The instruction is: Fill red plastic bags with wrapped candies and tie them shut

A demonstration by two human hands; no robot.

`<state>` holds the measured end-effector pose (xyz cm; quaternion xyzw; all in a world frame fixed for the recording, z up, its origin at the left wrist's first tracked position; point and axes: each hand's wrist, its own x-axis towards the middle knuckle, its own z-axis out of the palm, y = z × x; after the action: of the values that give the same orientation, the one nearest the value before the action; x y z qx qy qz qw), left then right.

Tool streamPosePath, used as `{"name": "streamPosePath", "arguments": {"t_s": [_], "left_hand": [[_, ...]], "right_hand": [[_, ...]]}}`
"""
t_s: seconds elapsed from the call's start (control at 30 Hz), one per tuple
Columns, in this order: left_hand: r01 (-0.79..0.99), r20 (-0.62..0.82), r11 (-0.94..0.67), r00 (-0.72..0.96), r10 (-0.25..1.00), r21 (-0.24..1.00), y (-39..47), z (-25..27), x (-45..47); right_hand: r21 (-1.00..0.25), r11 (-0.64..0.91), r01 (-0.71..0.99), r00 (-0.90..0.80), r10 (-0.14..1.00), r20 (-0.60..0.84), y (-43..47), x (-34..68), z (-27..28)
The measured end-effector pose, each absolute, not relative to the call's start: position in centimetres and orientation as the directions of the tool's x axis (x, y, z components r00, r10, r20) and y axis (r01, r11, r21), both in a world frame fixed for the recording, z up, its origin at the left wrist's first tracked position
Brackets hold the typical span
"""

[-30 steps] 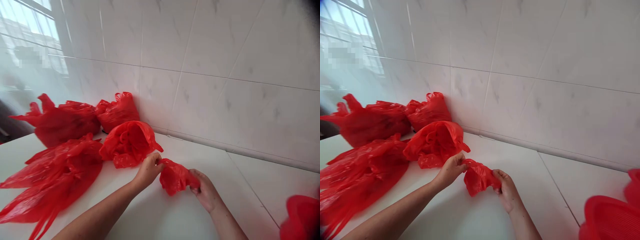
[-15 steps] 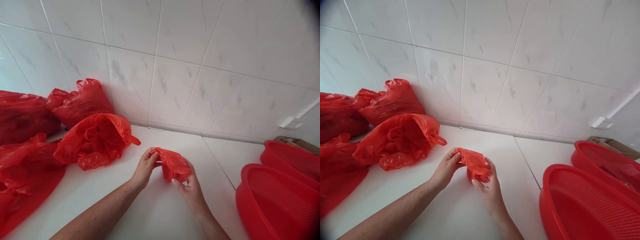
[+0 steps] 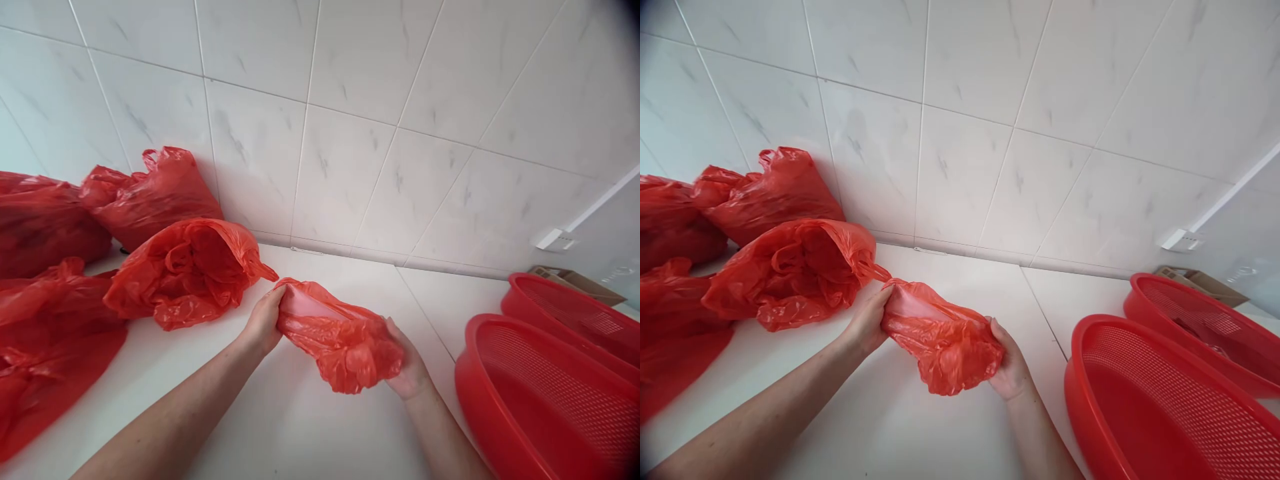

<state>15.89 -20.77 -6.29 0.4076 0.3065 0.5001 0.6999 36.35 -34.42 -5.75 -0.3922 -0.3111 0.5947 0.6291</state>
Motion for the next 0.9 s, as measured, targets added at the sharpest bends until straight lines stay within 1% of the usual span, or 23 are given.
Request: {"name": "streamPosePath", "arguments": {"t_s": [0.03,0.07,0.1,0.17,0.2,0.23,0.27,0.3,0.33,0.37,0.4,0.43,0.47,0.53,0.6,0.63,0.67,0.7,0.77,0.8,0.83,0.87,0.9], "left_hand": [[-0.438,-0.004,0.152,0.321,0.947,0.886,-20.7,-6.1,15.6],[-0.423,0.018,0.132,0.333,0.943,0.896,-20.5,-5.7,15.1],[-0.407,0.045,0.108,0.347,0.937,0.907,-20.4,-5.2,14.6],[-0.376,0.107,0.049,0.383,0.917,0.925,-20.3,-3.8,13.4],[-0.366,0.133,0.027,0.403,0.906,0.930,-20.4,-2.9,12.7],[-0.345,0.166,-0.008,0.433,0.886,0.939,-20.8,-1.8,12.0],[-0.304,0.211,-0.063,0.485,0.849,0.951,-21.4,-0.7,11.4],[-0.249,0.254,-0.134,0.553,0.794,0.959,-22.2,0.3,10.8],[-0.149,0.310,-0.285,0.662,0.682,0.947,-23.2,1.3,10.3],[-0.060,0.321,-0.449,0.782,0.534,0.892,-24.4,2.0,9.9],[0.008,0.290,-0.592,0.867,0.405,0.806,-25.6,2.4,9.6],[0.076,0.221,-0.704,0.920,0.322,0.706,-26.7,2.6,9.4],[0.155,0.138,-0.783,0.946,0.293,0.602,-27.7,2.5,9.2],[0.355,-0.006,-0.846,0.923,0.385,0.397,-28.9,1.7,8.8],[0.522,-0.087,-0.813,0.851,0.519,0.258,-29.1,1.0,8.4],[0.561,-0.106,-0.791,0.826,0.553,0.243,-29.1,1.0,8.3],[0.563,-0.117,-0.779,0.824,0.554,0.275,-29.0,1.2,8.3],[0.532,-0.108,-0.771,0.841,0.530,0.350,-29.0,1.7,8.5],[0.398,-0.033,-0.737,0.889,0.456,0.547,-29.4,2.8,9.7],[0.330,0.014,-0.716,0.903,0.429,0.615,-29.7,3.3,10.6],[0.298,0.043,-0.700,0.904,0.425,0.649,-30.0,3.4,11.8],[0.314,0.054,-0.709,0.894,0.444,0.631,-30.1,3.2,13.0],[0.380,0.016,-0.741,0.885,0.465,0.554,-30.1,2.7,14.2]], "right_hand": [[-0.849,-0.021,-0.528,0.099,0.991,-0.086,-34.6,36.7,-5.7],[-0.862,-0.011,-0.507,0.130,0.987,-0.089,-34.9,37.1,-5.6],[-0.898,-0.001,-0.440,0.166,0.983,-0.082,-35.2,37.5,-5.3],[-0.985,-0.016,-0.170,0.185,0.982,-0.048,-35.9,37.9,-4.7],[-0.999,-0.044,0.019,0.164,0.986,-0.040,-36.2,37.9,-4.3],[-0.972,-0.075,0.225,0.139,0.989,-0.044,-36.5,37.7,-4.0],[-0.897,-0.101,0.431,0.126,0.991,-0.051,-36.7,37.4,-3.7],[-0.782,-0.118,0.613,0.129,0.990,-0.049,-36.8,37.1,-3.5],[-0.646,-0.124,0.753,0.143,0.989,-0.022,-36.8,36.7,-3.4],[-0.513,-0.124,0.850,0.159,0.987,0.025,-36.7,36.3,-3.4],[-0.403,-0.123,0.907,0.167,0.983,0.076,-36.5,35.9,-3.5],[-0.331,-0.126,0.935,0.172,0.979,0.113,-36.3,35.7,-3.6],[-0.292,-0.136,0.947,0.180,0.975,0.130,-36.0,35.6,-3.8],[-0.247,-0.158,0.956,0.194,0.972,0.131,-35.6,35.5,-4.3],[-0.215,-0.147,0.966,0.178,0.975,0.132,-35.3,35.4,-4.7],[-0.205,-0.133,0.970,0.163,0.977,0.135,-35.2,35.2,-4.8],[-0.202,-0.124,0.972,0.152,0.979,0.133,-35.2,35.0,-5.0],[-0.206,-0.128,0.970,0.155,0.980,0.122,-35.1,34.7,-5.1],[-0.219,-0.176,0.960,0.196,0.978,0.073,-35.0,33.9,-5.3],[-0.226,-0.207,0.952,0.222,0.974,0.041,-35.0,33.5,-5.4],[-0.236,-0.234,0.943,0.243,0.970,0.009,-34.9,33.1,-5.4],[-0.254,-0.254,0.933,0.257,0.966,-0.022,-34.9,32.9,-5.4],[-0.281,-0.262,0.923,0.259,0.965,-0.048,-35.0,32.7,-5.4]]}}
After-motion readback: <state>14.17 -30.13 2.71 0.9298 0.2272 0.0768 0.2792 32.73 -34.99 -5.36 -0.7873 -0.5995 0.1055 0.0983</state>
